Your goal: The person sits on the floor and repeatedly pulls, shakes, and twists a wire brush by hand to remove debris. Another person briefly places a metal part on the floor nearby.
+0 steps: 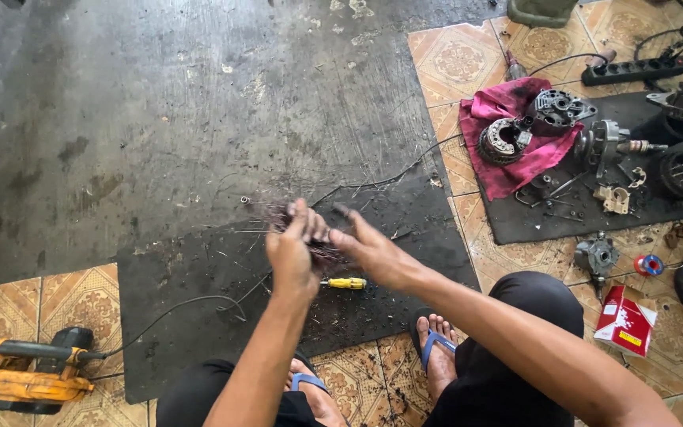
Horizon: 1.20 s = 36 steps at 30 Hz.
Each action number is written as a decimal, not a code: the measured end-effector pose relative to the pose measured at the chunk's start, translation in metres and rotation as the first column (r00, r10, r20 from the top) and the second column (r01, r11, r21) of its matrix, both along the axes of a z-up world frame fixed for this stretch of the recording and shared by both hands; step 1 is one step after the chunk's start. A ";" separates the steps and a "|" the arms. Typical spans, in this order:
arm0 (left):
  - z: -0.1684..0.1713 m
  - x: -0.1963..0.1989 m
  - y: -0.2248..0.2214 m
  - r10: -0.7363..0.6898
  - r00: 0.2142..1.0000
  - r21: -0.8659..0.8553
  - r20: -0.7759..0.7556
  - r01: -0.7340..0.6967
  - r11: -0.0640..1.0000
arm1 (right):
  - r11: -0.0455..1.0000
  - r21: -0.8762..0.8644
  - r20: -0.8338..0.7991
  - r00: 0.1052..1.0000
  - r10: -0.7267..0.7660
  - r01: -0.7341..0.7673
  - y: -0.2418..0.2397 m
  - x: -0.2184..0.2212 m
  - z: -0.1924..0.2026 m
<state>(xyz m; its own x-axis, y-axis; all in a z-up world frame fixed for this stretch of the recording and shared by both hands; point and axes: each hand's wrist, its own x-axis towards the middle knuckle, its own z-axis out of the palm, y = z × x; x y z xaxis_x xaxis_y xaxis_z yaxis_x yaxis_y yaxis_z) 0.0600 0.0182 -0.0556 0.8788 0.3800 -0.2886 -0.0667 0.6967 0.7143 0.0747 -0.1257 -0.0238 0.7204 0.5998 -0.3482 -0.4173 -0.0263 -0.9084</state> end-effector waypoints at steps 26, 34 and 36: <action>0.052 -0.017 -0.006 -0.318 0.738 0.532 -0.595 0.659 0.532 | 0.886 -0.458 0.287 0.931 0.225 -0.073 -0.014 0.015 0.010; 0.068 -0.038 0.007 -0.629 0.604 0.589 -0.490 0.761 0.272 | 0.941 -0.211 0.195 0.955 -0.224 0.264 -0.025 0.031 0.000; 0.070 -0.036 0.016 -0.755 0.350 0.546 -0.555 0.838 -0.013 | 0.941 -0.076 0.069 0.944 -0.324 0.329 -0.030 0.034 0.009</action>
<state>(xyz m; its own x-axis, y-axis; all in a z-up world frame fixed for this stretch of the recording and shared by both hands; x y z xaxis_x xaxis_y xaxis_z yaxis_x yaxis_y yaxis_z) 0.0239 0.0339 0.0148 0.7466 -0.4790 -0.4616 0.2611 -0.4272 0.8656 0.1089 -0.1556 -0.0144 0.8911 0.2984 -0.3419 -0.3653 0.0248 -0.9305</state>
